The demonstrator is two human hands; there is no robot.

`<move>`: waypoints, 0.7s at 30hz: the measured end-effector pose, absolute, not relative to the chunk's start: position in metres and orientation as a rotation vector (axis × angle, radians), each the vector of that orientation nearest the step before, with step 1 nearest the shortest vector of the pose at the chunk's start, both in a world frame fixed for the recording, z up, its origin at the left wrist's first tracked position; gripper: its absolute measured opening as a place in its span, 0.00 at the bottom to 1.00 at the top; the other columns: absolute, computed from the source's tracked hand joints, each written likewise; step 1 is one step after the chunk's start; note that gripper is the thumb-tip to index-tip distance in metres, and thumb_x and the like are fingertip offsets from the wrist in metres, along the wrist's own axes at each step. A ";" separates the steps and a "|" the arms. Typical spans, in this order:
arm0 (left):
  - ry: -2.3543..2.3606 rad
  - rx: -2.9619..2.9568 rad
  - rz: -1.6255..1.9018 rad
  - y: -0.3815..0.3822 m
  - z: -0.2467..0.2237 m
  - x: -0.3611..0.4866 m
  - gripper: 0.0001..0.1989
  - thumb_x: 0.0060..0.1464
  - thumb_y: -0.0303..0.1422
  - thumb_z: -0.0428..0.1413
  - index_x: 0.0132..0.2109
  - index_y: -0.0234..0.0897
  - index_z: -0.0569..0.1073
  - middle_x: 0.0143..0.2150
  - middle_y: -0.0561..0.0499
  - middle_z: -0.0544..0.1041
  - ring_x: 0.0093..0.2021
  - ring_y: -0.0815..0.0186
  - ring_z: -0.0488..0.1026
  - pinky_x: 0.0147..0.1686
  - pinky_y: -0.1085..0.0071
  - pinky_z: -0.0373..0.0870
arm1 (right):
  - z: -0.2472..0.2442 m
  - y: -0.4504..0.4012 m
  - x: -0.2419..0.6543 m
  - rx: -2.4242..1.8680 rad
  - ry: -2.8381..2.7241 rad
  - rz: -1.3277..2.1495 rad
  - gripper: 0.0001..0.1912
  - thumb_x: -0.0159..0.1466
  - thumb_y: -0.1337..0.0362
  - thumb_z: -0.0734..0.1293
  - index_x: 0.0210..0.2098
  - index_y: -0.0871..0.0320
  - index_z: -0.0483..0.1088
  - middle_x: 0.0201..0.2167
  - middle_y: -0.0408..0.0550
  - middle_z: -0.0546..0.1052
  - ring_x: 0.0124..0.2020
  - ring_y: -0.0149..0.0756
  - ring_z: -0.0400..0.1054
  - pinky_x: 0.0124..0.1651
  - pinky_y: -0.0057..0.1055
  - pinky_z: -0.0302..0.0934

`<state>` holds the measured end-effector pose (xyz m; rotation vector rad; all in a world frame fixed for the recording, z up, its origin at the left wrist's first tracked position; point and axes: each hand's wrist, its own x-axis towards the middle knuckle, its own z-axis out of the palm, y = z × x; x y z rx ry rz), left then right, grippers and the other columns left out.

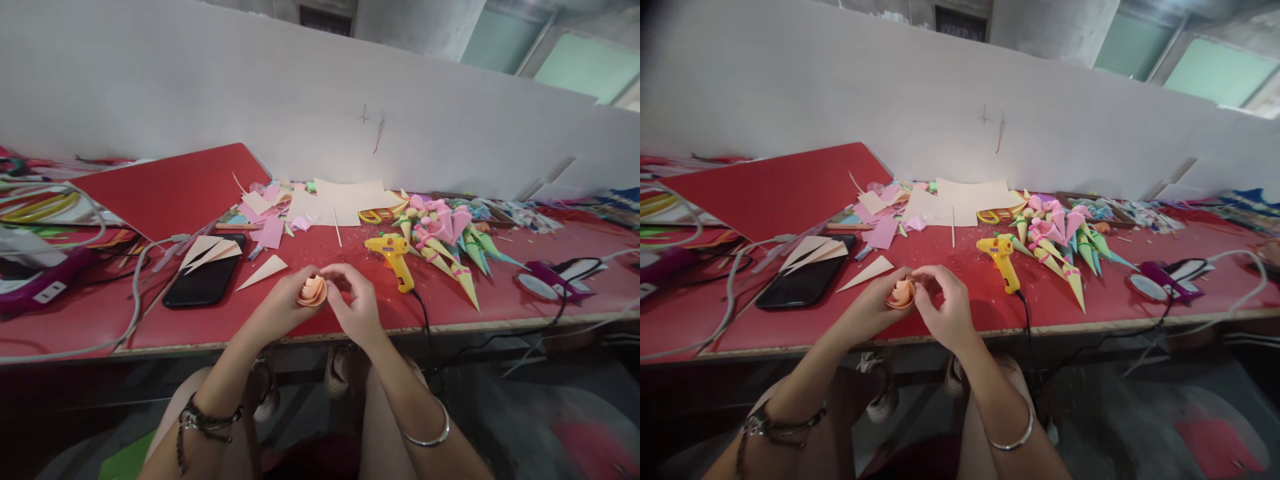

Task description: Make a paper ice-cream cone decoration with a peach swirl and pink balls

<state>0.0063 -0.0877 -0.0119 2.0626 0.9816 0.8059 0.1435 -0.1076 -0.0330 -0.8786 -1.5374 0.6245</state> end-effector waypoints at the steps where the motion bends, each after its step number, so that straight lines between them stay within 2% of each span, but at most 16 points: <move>1: 0.974 2.070 0.822 -0.088 -0.011 0.006 0.06 0.49 0.32 0.50 0.35 0.35 0.63 0.29 0.55 0.67 0.28 0.71 0.63 0.28 0.76 0.61 | -0.033 -0.108 0.144 -0.856 -1.540 0.645 0.09 0.58 0.68 0.59 0.39 0.56 0.65 0.31 0.44 0.68 0.32 0.30 0.65 0.35 0.28 0.63; 5: 0.907 2.090 0.889 -0.087 -0.009 0.006 0.07 0.45 0.31 0.52 0.34 0.35 0.63 0.30 0.54 0.68 0.30 0.69 0.64 0.30 0.75 0.61 | -0.029 -0.111 0.147 -0.848 -1.631 0.580 0.22 0.54 0.66 0.65 0.48 0.52 0.60 0.39 0.47 0.62 0.34 0.31 0.62 0.38 0.32 0.63; 7: 0.886 2.090 0.926 -0.087 -0.010 0.006 0.07 0.44 0.31 0.52 0.32 0.36 0.63 0.30 0.54 0.68 0.29 0.69 0.64 0.30 0.74 0.61 | -0.028 -0.112 0.148 -0.864 -1.715 0.536 0.24 0.53 0.64 0.67 0.49 0.50 0.60 0.42 0.48 0.60 0.37 0.33 0.61 0.39 0.34 0.63; 11: 0.909 2.130 0.981 -0.085 -0.014 0.006 0.04 0.44 0.29 0.51 0.30 0.35 0.63 0.28 0.55 0.67 0.27 0.70 0.63 0.27 0.75 0.60 | -0.028 -0.111 0.148 -0.828 -1.823 0.469 0.19 0.56 0.63 0.65 0.47 0.49 0.63 0.41 0.47 0.60 0.44 0.36 0.60 0.44 0.34 0.62; 15: 0.899 2.133 0.949 -0.085 -0.016 0.005 0.06 0.44 0.30 0.52 0.32 0.35 0.63 0.29 0.55 0.67 0.28 0.70 0.63 0.27 0.76 0.60 | -0.030 -0.110 0.148 -0.823 -1.811 0.443 0.14 0.58 0.64 0.64 0.44 0.49 0.65 0.40 0.46 0.60 0.44 0.34 0.60 0.46 0.34 0.61; 21: 0.871 2.105 0.920 -0.085 -0.016 0.003 0.07 0.45 0.30 0.52 0.34 0.36 0.63 0.31 0.55 0.66 0.31 0.70 0.63 0.30 0.75 0.61 | -0.030 -0.109 0.149 -0.801 -1.824 0.446 0.14 0.58 0.65 0.64 0.44 0.48 0.66 0.41 0.46 0.59 0.46 0.34 0.60 0.48 0.34 0.60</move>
